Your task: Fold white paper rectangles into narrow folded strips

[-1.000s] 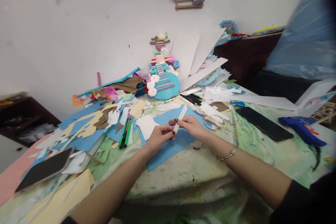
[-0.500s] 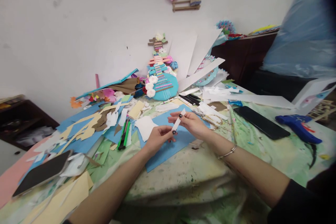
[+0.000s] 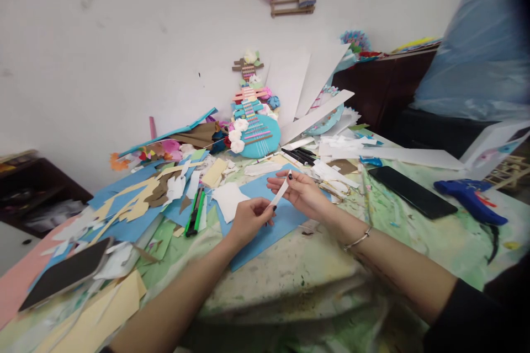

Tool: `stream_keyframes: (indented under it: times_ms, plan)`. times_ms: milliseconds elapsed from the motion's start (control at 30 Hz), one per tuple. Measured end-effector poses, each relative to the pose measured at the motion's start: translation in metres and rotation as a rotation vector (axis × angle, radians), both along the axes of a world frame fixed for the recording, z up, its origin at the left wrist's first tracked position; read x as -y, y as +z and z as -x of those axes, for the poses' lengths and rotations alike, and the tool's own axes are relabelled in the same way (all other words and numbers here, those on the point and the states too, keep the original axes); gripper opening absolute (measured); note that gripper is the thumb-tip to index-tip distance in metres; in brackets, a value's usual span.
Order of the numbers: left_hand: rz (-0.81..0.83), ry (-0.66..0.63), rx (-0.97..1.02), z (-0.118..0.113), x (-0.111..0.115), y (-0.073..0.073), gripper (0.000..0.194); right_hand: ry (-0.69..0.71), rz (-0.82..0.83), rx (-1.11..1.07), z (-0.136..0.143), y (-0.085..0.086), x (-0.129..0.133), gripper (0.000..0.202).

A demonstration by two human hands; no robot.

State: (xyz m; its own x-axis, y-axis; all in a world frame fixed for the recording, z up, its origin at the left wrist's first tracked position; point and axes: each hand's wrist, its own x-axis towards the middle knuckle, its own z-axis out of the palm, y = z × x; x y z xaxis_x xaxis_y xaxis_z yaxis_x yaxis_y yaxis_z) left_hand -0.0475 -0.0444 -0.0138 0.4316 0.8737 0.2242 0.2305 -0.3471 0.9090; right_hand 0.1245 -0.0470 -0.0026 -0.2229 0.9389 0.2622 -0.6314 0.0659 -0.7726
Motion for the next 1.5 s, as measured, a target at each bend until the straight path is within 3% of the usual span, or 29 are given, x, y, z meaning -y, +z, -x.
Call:
stream_keyframes:
  times_ms: [200, 367, 767, 1000, 1200, 1300, 1500]
  plan:
    - [-0.075, 0.05, -0.04, 0.002, 0.003, 0.001, 0.018, -0.039, 0.046, -0.01, -0.002, -0.003, -0.004, 0.021]
    - [-0.011, 0.022, -0.023, 0.002, 0.0, 0.003, 0.024, -0.216, 0.107, 0.041, -0.007, 0.001, -0.006, 0.023]
    - [0.148, 0.068, 0.109, 0.013, -0.016, 0.005, 0.035, -0.405, 0.229, 0.148, -0.019, -0.001, -0.015, 0.018]
    - [0.197, 0.076, 0.08, 0.022, -0.024, 0.009, 0.038, -0.502, 0.255, 0.227, -0.023, -0.004, -0.022, 0.012]
    - [0.237, 0.082, -0.073, 0.023, -0.069, 0.026, 0.02, -0.543, 0.289, 0.257, -0.029, -0.004, -0.025, 0.01]
    - [0.289, 0.112, -0.162, 0.016, -0.101, 0.033, 0.026, -0.525, 0.299, 0.273, -0.029, -0.004, -0.024, 0.011]
    - [0.381, 0.18, -0.246, 0.004, -0.14, 0.027, 0.032, -0.481, 0.327, 0.326, -0.027, -0.002, -0.023, 0.012]
